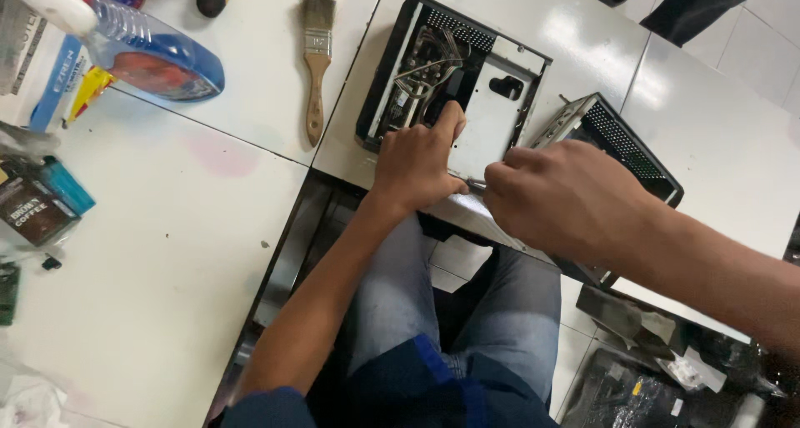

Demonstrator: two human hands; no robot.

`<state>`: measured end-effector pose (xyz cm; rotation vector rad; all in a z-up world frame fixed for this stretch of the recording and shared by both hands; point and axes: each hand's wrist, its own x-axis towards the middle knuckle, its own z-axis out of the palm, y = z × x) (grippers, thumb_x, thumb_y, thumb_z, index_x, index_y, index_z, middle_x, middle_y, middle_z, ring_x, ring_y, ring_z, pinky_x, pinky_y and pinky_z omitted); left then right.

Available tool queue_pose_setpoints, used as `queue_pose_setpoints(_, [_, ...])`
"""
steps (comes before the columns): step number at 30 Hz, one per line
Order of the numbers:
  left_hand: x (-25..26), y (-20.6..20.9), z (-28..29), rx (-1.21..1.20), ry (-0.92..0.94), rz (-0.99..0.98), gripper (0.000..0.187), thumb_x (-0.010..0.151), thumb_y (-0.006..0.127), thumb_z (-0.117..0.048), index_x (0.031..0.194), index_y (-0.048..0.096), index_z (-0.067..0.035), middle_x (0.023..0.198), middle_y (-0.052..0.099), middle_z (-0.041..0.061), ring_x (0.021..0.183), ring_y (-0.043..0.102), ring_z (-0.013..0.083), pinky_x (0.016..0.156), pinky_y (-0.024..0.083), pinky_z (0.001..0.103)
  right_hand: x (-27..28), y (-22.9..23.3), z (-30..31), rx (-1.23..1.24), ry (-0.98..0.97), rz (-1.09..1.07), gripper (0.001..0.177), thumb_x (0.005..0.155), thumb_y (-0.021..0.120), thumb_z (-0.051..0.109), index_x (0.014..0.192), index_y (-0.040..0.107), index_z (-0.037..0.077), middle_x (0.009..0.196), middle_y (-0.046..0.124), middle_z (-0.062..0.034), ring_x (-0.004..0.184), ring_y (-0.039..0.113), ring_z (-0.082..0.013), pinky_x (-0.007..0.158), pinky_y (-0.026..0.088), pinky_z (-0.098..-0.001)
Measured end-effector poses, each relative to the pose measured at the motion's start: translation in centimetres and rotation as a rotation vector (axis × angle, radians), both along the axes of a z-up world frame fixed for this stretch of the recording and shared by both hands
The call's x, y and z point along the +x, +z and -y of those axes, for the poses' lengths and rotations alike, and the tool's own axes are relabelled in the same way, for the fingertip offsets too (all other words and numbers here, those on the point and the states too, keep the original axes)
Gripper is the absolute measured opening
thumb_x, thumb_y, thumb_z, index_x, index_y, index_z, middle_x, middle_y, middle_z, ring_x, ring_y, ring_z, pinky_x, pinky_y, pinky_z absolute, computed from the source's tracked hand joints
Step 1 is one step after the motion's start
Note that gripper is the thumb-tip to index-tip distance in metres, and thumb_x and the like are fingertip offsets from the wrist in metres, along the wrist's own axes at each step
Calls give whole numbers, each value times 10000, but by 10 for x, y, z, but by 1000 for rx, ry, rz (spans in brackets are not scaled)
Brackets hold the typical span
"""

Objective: The person uses a screwdriver to remove screws from the side panel of a small computer case. They then use the screwdriver to unscrew and remove a component from the motherboard inside the case.

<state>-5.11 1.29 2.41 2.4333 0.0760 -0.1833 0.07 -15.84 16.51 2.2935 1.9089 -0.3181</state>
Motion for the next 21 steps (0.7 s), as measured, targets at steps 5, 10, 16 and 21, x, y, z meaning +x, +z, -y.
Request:
queue_pose_setpoints(5, [2, 9, -3, 15, -30, -16, 869, 665, 1073, -423, 1108, 357, -208, 792, 702, 33, 745, 722, 357, 651, 510, 529, 29, -5, 25, 32, 395, 122, 187, 882, 823, 55, 1039, 722, 65, 971, 697, -79, 823, 687, -215, 678, 668, -356])
queue_pose_setpoints(10, [-2, 6, -3, 44, -77, -36, 730, 748, 1004, -470, 1168, 453, -241, 821, 750, 33, 858, 763, 325, 777, 556, 524, 43, -7, 41, -15, 224, 103, 151, 957, 764, 272, 1054, 735, 161, 993, 773, -53, 941, 791, -257, 752, 736, -392])
queue_pose_setpoints(16, [-14, -18, 2, 149, -106, 197, 608, 787, 960, -594, 1029, 561, -205, 673, 636, -15, 619, 662, 221, 675, 570, 466, 37, -14, 77, 266, -303, -107, 271, 944, 833, 357, 988, 836, 90, 953, 820, -87, 806, 785, -246, 673, 643, -385])
queue_pose_setpoints(21, [-16, -21, -8, 196, -124, 397, 669, 710, 1015, -656, 976, 625, -181, 712, 676, 2, 637, 661, 200, 572, 517, 386, 49, -15, 142, 526, -977, -345, 123, 1152, 816, 47, 1231, 788, -42, 1033, 747, -153, 891, 655, -186, 749, 509, -298])
